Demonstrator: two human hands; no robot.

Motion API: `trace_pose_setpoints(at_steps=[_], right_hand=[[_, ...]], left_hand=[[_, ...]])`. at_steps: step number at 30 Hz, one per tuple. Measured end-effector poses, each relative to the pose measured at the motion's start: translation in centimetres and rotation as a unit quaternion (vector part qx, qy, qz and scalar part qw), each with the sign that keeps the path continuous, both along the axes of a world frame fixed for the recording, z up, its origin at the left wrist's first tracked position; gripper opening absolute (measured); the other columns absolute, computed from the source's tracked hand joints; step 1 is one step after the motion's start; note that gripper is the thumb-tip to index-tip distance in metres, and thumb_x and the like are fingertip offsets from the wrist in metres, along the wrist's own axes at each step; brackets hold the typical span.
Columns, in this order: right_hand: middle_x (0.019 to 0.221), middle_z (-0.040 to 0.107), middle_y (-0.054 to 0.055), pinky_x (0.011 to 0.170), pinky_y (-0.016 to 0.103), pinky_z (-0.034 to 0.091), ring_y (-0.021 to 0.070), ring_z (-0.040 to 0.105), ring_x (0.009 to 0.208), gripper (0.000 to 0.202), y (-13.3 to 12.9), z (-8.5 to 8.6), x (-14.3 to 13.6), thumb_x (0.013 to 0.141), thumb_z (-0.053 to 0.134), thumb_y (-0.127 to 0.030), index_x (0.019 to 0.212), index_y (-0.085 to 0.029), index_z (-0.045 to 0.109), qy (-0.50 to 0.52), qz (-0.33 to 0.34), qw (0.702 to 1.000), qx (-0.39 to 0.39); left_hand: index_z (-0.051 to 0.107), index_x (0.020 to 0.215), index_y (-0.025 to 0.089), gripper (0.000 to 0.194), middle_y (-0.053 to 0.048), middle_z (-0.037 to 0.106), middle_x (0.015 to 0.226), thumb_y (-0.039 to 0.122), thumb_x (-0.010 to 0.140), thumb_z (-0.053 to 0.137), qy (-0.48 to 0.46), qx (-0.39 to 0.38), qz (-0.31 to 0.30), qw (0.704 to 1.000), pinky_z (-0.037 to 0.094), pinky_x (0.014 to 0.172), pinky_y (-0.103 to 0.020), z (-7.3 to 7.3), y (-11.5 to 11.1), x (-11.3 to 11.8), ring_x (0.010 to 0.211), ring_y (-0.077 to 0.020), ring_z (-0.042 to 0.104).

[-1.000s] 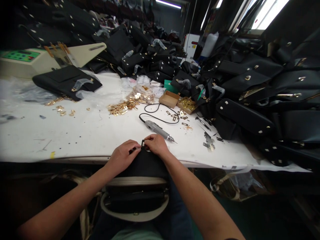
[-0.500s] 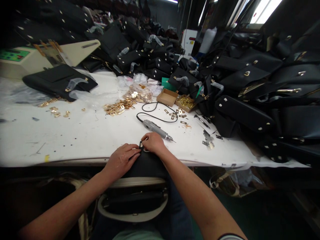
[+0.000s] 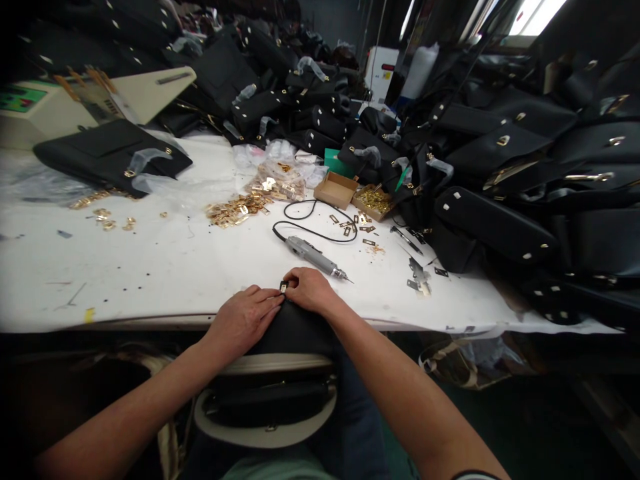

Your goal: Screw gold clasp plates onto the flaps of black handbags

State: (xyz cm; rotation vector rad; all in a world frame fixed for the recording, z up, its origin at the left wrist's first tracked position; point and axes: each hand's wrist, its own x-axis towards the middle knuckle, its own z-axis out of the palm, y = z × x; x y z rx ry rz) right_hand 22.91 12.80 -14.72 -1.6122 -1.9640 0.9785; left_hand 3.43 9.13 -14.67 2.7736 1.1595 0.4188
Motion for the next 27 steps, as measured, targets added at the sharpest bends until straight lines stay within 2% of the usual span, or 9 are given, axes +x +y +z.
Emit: trace_pose_setpoints(at_steps=[10,18,21,27], right_hand=[[0.081,0.070,-0.001,0.062,0.025,0.041,0.0140,0.059,0.070,0.027,0.1,0.0,-0.4,0.071,0.066,-0.015,0.097,-0.019,0.073,-0.022,-0.007,1.000,-0.020],[0.083,0.071,-0.002,0.059,0.024,0.037,0.0133,0.058,0.070,0.028,0.8,0.2,-0.8,0.068,0.067,-0.017,0.096,-0.021,0.071,-0.070,-0.027,0.995,-0.061],[0.082,0.071,-0.001,0.058,0.023,0.038,0.0133,0.059,0.070,0.029,1.0,0.6,-0.6,0.069,0.068,-0.018,0.097,-0.020,0.072,-0.061,-0.008,0.996,-0.068],[0.077,0.071,0.000,0.061,0.023,0.042,0.0130,0.061,0.068,0.024,1.3,1.1,-0.2,0.073,0.070,-0.023,0.096,-0.016,0.072,-0.031,0.016,0.995,-0.098]], left_hand=[[0.070,0.111,0.020,0.025,-0.009,0.071,0.106,0.022,0.098,0.049,0.048,-0.001,-0.004,0.999,0.048,0.072,-0.040,0.9,0.0,0.2,0.093,-0.0264,0.059],[0.069,0.113,0.018,0.025,-0.008,0.072,0.112,0.023,0.099,0.050,0.006,0.001,-0.025,1.000,0.050,0.082,-0.040,0.2,0.1,-0.3,0.097,-0.0241,0.059],[0.070,0.112,0.018,0.024,-0.008,0.072,0.114,0.023,0.100,0.049,-0.004,0.004,-0.022,1.000,0.050,0.083,-0.040,0.1,0.0,-0.5,0.097,-0.0235,0.059],[0.070,0.111,0.020,0.022,-0.007,0.072,0.112,0.024,0.098,0.052,0.031,-0.006,-0.011,0.999,0.049,0.077,-0.040,0.8,-0.3,-0.3,0.097,-0.0251,0.059]])
